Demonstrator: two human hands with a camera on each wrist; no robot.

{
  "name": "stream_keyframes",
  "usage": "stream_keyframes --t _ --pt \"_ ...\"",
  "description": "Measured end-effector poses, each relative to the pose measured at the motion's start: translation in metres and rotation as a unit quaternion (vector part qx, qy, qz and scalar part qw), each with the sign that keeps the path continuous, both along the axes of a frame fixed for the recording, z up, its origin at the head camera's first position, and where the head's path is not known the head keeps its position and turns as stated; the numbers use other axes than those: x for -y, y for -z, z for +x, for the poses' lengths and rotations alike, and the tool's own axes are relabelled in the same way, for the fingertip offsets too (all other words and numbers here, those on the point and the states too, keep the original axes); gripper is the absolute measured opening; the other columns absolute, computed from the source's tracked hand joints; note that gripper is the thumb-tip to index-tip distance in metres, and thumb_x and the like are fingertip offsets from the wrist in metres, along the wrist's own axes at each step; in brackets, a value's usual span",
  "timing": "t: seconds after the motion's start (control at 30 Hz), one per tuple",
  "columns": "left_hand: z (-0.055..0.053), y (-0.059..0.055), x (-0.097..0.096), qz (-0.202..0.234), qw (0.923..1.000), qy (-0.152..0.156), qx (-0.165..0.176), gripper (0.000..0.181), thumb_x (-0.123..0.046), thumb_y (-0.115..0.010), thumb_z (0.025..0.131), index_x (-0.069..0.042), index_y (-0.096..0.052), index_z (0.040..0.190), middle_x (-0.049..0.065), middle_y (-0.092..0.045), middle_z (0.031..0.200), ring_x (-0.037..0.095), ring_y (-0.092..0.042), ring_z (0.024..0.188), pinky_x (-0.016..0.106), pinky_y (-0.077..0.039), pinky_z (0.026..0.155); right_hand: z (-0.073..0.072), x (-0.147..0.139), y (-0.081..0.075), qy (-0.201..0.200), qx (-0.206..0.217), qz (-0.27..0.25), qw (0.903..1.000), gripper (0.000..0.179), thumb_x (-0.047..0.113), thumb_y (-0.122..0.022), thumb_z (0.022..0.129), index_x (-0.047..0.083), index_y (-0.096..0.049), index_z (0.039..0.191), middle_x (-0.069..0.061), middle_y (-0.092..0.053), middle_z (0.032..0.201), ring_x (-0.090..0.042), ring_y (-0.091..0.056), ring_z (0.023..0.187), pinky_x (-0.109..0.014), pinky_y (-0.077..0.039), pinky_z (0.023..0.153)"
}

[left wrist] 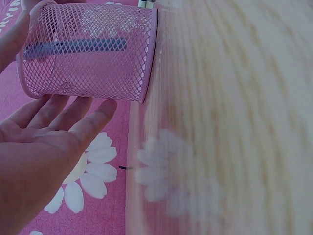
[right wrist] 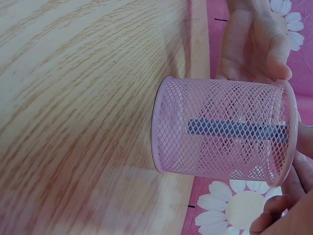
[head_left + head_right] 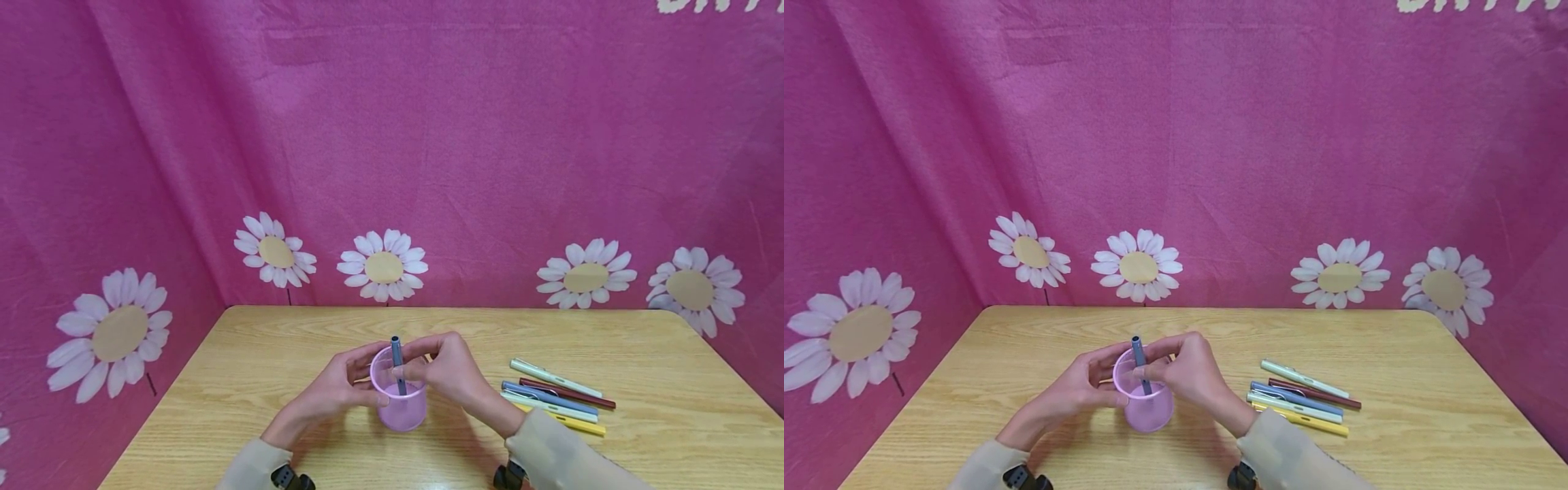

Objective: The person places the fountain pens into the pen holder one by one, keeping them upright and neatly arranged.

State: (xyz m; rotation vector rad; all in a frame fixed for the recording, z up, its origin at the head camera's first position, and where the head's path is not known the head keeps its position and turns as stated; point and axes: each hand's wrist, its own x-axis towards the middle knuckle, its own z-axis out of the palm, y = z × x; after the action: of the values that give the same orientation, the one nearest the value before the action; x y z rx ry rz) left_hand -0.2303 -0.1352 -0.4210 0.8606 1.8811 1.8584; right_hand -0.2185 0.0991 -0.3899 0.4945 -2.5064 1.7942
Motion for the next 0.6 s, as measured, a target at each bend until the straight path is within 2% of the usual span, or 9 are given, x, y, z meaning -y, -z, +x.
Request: stream_keyframes --t 0.13,0.3,0.37,0.47,0.6 --pt "-0.0006 0.0000 0.0002 -0.003 1.0000 -0.003 0.005 0.084 0.002 -0.081 0.088 0.004 -0.037 0.160 0.023 -0.051 0.154 0.039 -0.052 0.139 0.053 -0.042 0.116 0.0002 0.0005 0.0005 0.004 -0.004 0.012 0.9999 0.020 0.011 -0.095 0.077 0.010 -0.085 0.095 0.000 -0.079 0.087 -0.015 -0.056 0.077 -0.023 -0.043 0.060" --pt "-0.0012 0.0008 0.0008 -0.001 1.0000 -0.003 0.009 0.085 0.000 -0.081 0.089 0.006 -0.035 0.159 0.024 -0.050 0.155 0.038 -0.051 0.140 0.050 -0.043 0.116 0.0005 0.0015 0.0012 0.006 -0.006 0.017 0.9998 0.022 0.012 -0.096 0.076 0.010 -0.085 0.095 0.000 -0.079 0.087 -0.014 -0.059 0.078 -0.022 -0.047 0.059" --pt "-0.0012 0.0007 0.0007 0.000 1.0000 -0.001 0.006 0.084 0.000 -0.082 0.089 0.006 -0.036 0.159 0.024 -0.051 0.155 0.037 -0.050 0.140 0.051 -0.042 0.116 0.0007 0.0012 0.0010 0.007 -0.008 0.021 0.9997 0.022 0.012 -0.096 0.076 0.010 -0.085 0.095 0.000 -0.079 0.088 -0.015 -0.057 0.075 -0.022 -0.045 0.057" --pt "-0.0011 0.0006 0.0001 -0.001 1.0000 -0.004 0.006 0.082 0.000 -0.082 0.088 0.004 -0.039 0.158 0.021 -0.054 0.152 0.036 -0.055 0.137 0.053 -0.043 0.115 0.0016 -0.0002 -0.0006 0.006 -0.018 0.031 0.9993 0.022 0.013 -0.095 0.077 0.009 -0.085 0.095 0.001 -0.079 0.092 -0.017 -0.056 0.075 -0.022 -0.042 0.059" --pt "-0.0008 0.0002 -0.0003 -0.003 0.9999 -0.009 0.005 0.078 0.000 -0.082 0.089 0.001 -0.044 0.157 0.021 -0.058 0.147 0.033 -0.060 0.129 0.056 -0.046 0.113 0.0041 -0.0041 -0.0052 0.006 -0.037 0.047 0.9982 0.020 0.014 -0.094 0.080 0.009 -0.085 0.097 0.003 -0.079 0.092 -0.019 -0.048 0.067 -0.023 -0.038 0.057"
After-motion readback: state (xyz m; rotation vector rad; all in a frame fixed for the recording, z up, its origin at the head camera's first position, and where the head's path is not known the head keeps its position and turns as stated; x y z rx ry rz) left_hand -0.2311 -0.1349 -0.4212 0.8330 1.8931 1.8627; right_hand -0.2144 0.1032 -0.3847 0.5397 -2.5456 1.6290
